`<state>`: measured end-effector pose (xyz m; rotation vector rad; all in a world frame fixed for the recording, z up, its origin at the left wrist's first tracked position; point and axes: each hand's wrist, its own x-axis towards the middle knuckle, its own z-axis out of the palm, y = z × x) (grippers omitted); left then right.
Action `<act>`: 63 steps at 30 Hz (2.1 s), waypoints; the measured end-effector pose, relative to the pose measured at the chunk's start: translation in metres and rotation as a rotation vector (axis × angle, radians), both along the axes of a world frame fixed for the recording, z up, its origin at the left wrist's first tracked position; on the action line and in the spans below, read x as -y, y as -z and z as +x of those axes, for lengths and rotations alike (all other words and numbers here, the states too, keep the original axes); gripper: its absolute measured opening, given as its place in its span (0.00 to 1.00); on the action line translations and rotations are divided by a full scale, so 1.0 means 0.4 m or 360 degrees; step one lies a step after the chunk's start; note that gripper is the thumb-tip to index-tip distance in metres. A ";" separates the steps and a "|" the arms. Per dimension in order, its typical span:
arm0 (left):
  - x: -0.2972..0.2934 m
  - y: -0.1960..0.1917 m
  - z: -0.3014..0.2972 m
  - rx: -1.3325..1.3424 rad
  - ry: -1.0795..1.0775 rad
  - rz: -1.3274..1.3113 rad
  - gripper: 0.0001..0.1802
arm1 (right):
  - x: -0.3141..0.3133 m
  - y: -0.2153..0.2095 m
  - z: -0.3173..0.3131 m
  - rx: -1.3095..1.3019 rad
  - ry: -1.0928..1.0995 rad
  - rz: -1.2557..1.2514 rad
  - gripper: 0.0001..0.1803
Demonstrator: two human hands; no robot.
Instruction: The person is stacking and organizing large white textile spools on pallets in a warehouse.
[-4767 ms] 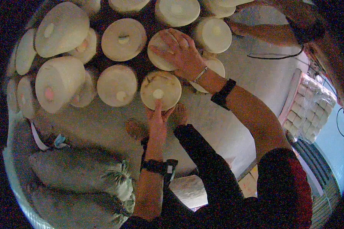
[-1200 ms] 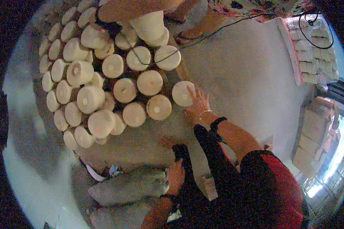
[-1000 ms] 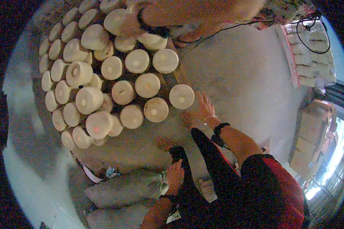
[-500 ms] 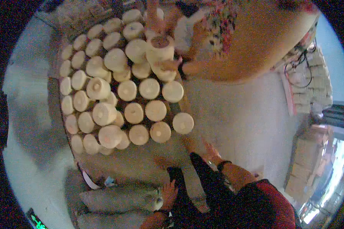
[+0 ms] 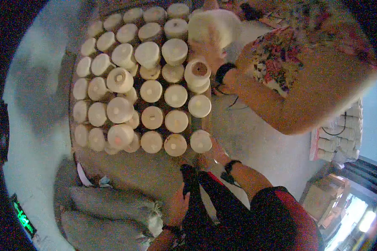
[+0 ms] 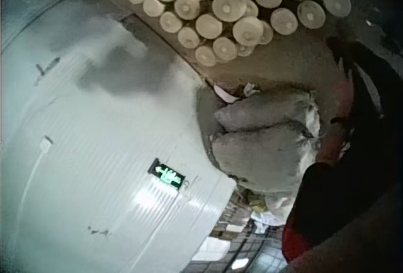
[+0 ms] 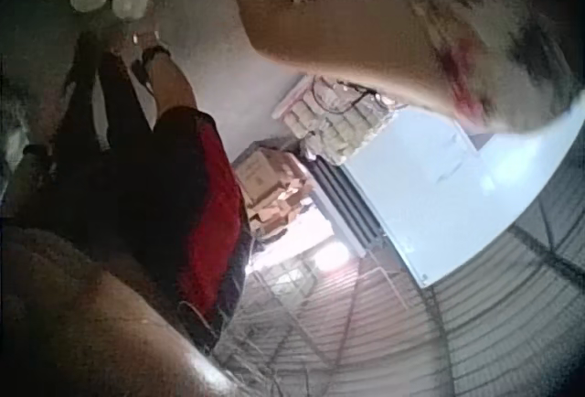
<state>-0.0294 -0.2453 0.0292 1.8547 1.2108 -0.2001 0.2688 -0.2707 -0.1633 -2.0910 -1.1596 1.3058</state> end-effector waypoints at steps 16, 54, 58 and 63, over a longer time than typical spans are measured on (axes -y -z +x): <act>-0.019 0.124 0.145 0.0138 0.0052 -0.0241 0.32 | -0.455 0.022 0.228 0.0995 0.0241 -0.0763 0.80; 0.027 0.121 0.094 0.0040 0.0131 -0.0141 0.28 | -0.168 0.071 -0.002 0.1092 0.0175 -0.0174 0.67; 0.027 0.124 0.094 0.0036 0.0158 -0.0122 0.27 | -0.179 0.078 0.008 0.1131 0.0106 -0.0219 0.69; 0.033 0.125 0.092 0.0032 0.0140 -0.0121 0.26 | -0.174 0.078 0.018 0.1109 0.0049 -0.0164 0.70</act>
